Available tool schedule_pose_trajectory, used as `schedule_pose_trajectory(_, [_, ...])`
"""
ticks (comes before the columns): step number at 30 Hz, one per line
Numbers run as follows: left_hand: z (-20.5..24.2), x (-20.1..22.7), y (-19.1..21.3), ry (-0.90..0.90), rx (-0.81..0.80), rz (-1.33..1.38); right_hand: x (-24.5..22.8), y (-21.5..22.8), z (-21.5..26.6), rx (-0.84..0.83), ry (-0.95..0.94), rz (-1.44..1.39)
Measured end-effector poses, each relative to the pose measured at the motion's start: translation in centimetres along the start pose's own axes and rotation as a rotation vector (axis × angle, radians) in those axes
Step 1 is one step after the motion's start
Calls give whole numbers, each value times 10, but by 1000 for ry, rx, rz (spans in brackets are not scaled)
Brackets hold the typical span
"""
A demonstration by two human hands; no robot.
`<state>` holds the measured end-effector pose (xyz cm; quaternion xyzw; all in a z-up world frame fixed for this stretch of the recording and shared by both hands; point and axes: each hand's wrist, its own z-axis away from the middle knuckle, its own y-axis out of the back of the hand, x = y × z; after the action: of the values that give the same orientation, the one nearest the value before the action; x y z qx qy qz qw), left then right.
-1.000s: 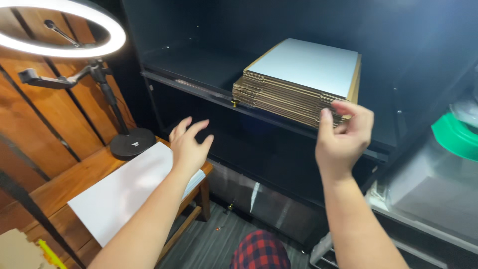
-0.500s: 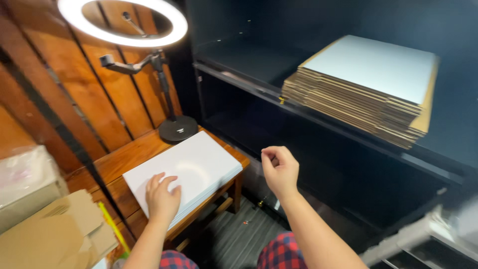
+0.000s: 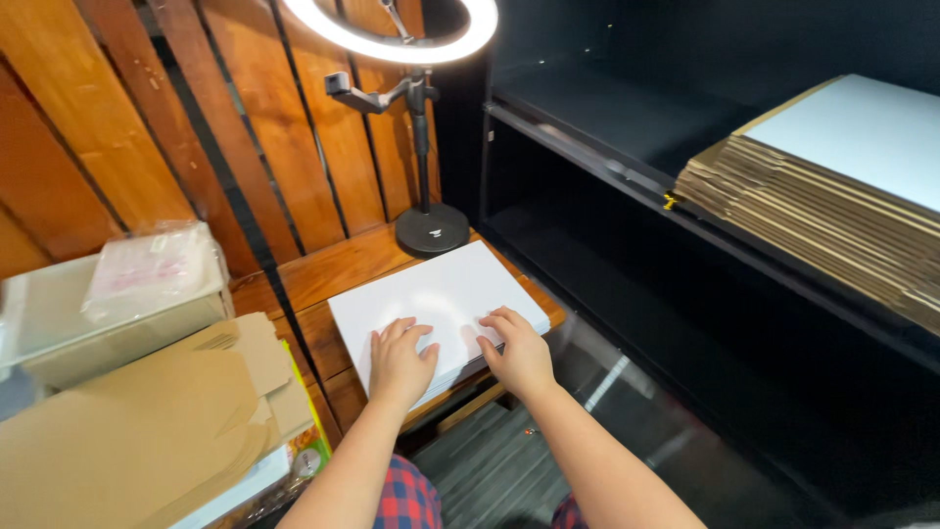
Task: The person repeatedly picks up a single white sheet of paper from a stack on a wooden bench and places it onto a stack of brown cardboard sheets inside a black cabinet. The person continues this process for the duration of the video.
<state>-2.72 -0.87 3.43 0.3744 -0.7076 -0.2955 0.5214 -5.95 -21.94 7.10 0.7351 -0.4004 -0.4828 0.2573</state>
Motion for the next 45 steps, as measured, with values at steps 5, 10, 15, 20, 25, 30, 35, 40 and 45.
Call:
schedule_pose_trajectory(5, [2, 3, 6, 19, -9, 36, -12, -13, 6, -74, 60, 13])
schedule_pose_trajectory(10, [3, 0, 5, 19, 13, 79, -14, -24, 10, -103, 176, 53])
schedule_pose_trajectory(15, [5, -3, 7, -2, 30, 123, -11, -25, 15, -71, 199, 106])
schedule_pose_trajectory(20, [8, 3, 17, 22, -5, 148, -16, -22, 18, -67, 217, 103])
schedule_pose_trajectory(25, [3, -3, 6, 14, 5, 124, -11, -30, 16, -69, 199, 112])
schedule_pose_trajectory(30, [-24, -19, -13, 39, -1, -10, -9, -34, 17, -16, 217, 147])
schedule_pose_trajectory(35, [-61, -19, 12, 167, -49, -101, -7, -36, 19, -15, 232, 165])
schedule_pose_trajectory(40, [-94, -28, 53, 331, -119, -200, -10, -36, 19, -12, 219, 168])
schedule_pose_trajectory(45, [-126, -71, 62, 478, -186, -251, -8, -37, 18, -31, 221, 215])
